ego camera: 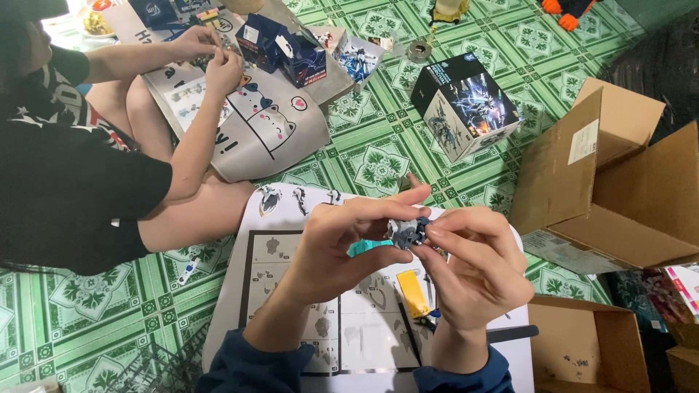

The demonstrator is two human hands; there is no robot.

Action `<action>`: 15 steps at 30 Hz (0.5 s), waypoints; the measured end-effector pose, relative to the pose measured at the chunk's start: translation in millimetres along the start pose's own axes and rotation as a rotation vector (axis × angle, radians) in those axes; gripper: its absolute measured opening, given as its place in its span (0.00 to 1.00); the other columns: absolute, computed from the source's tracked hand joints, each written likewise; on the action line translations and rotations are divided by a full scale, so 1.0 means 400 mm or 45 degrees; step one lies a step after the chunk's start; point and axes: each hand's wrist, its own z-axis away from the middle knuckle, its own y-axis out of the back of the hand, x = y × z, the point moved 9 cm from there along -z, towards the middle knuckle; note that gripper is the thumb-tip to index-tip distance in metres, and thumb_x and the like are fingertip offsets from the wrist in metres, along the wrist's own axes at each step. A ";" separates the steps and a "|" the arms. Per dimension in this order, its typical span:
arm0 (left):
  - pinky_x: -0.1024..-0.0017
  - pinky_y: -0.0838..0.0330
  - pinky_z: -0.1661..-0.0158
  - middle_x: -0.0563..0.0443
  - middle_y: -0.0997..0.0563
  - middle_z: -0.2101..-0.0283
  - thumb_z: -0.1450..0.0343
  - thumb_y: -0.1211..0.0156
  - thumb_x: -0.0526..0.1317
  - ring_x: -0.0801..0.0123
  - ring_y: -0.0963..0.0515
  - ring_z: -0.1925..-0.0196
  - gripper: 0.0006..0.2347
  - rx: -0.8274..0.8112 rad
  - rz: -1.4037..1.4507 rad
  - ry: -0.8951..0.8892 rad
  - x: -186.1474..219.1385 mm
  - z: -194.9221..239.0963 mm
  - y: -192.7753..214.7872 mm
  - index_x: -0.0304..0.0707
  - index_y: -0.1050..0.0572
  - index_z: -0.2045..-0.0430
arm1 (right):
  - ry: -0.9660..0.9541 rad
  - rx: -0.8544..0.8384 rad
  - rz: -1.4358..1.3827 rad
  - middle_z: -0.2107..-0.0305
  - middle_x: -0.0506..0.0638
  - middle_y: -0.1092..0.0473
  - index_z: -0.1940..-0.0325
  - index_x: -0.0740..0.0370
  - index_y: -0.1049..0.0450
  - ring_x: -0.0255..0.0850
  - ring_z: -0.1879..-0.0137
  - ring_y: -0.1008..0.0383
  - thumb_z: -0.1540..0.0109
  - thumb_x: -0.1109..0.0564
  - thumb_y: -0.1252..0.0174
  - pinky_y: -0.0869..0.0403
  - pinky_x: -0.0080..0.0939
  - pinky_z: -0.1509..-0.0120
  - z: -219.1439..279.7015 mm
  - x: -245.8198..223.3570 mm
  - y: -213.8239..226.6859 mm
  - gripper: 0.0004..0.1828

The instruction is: The person assembles a small plastic model kit by snapping together multiple small parts. They handle several components, align them, and press them into place, occasionally using a pen-like tool to adjust or clean parts. The assembly progresses incrementally as more pieces are added.

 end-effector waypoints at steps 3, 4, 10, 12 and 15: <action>0.84 0.28 0.64 0.38 0.26 0.40 0.34 0.33 0.27 0.86 0.23 0.64 0.17 0.009 -0.088 -0.009 0.006 0.000 -0.001 0.33 0.27 0.51 | 0.024 0.004 -0.011 0.61 0.57 0.30 0.58 0.70 0.26 0.40 0.58 0.27 0.49 0.72 0.33 0.26 0.34 0.56 -0.006 -0.006 -0.001 0.17; 0.84 0.26 0.63 0.38 0.25 0.40 0.34 0.33 0.27 0.84 0.22 0.63 0.17 0.018 -0.127 -0.015 0.009 -0.001 0.000 0.34 0.27 0.51 | 0.034 0.012 -0.029 0.60 0.57 0.30 0.58 0.70 0.26 0.40 0.58 0.27 0.49 0.72 0.33 0.26 0.34 0.56 -0.008 -0.008 -0.002 0.17; 0.75 0.22 0.49 0.39 0.27 0.40 0.32 0.35 0.28 0.63 0.22 0.40 0.17 0.035 -0.248 -0.041 0.037 -0.005 -0.005 0.35 0.28 0.50 | 0.035 0.013 0.108 0.61 0.58 0.30 0.58 0.72 0.26 0.41 0.59 0.28 0.50 0.73 0.34 0.27 0.34 0.56 -0.014 -0.026 0.001 0.17; 0.72 0.22 0.45 0.39 0.27 0.39 0.32 0.35 0.29 0.59 0.23 0.39 0.17 0.026 -0.236 -0.028 0.038 -0.005 -0.006 0.35 0.29 0.50 | 0.013 0.002 0.104 0.60 0.58 0.30 0.57 0.72 0.26 0.41 0.59 0.27 0.49 0.73 0.34 0.26 0.34 0.56 -0.015 -0.026 0.000 0.17; 0.71 0.21 0.44 0.40 0.27 0.40 0.32 0.35 0.30 0.58 0.23 0.39 0.17 0.024 -0.305 -0.053 0.044 -0.005 -0.006 0.36 0.29 0.50 | 0.008 -0.020 0.125 0.60 0.59 0.30 0.57 0.72 0.26 0.41 0.59 0.27 0.49 0.73 0.34 0.26 0.33 0.57 -0.014 -0.022 0.001 0.17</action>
